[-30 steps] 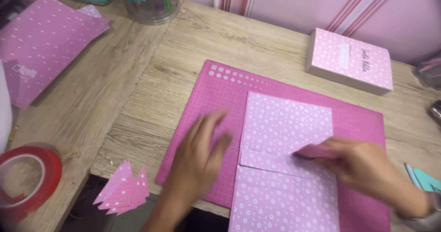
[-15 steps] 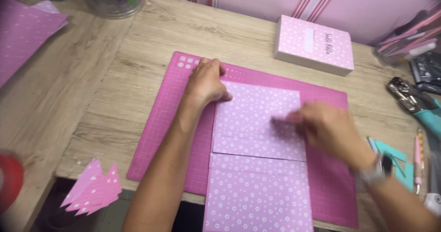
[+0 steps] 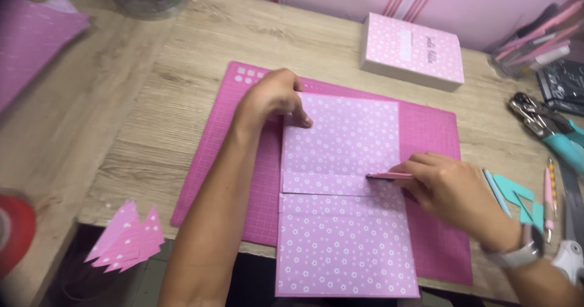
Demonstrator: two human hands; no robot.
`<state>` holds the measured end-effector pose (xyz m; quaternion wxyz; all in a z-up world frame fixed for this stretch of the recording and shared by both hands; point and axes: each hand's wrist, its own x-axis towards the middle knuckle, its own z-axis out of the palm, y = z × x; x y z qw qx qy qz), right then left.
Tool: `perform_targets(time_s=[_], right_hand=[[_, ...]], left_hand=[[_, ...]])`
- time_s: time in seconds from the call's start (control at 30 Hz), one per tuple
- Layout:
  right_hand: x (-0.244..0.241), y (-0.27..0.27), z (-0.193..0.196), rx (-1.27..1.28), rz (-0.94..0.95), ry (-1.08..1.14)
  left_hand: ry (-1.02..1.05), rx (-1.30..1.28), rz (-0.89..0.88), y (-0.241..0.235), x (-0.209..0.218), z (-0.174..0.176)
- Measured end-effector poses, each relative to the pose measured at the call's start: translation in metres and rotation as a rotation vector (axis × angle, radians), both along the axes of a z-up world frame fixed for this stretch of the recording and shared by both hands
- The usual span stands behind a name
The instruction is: Assembling a decorative handmade book by covering cardboard with paper and fitting components together.
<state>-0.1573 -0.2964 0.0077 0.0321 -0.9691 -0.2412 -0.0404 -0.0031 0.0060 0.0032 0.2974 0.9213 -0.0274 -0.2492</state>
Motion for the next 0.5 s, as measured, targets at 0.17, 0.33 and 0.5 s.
perform_targets(time_s=[0.17,0.33,0.5], right_hand=[[0.02,0.014,0.006,0.084,0.003,-0.061],[0.012,0.031,-0.008,0.075,0.176,-0.031],[0.024,0.071,-0.016,-0.026,0.141,-0.103]], left_hand=[[-0.357,-0.344,0.044,0.006,-0.029,-0.011],[-0.205,-1.062,0.179,0.004,-0.03,-0.046],[-0.207,-1.391,0.218,-0.006,-0.022,-0.08]])
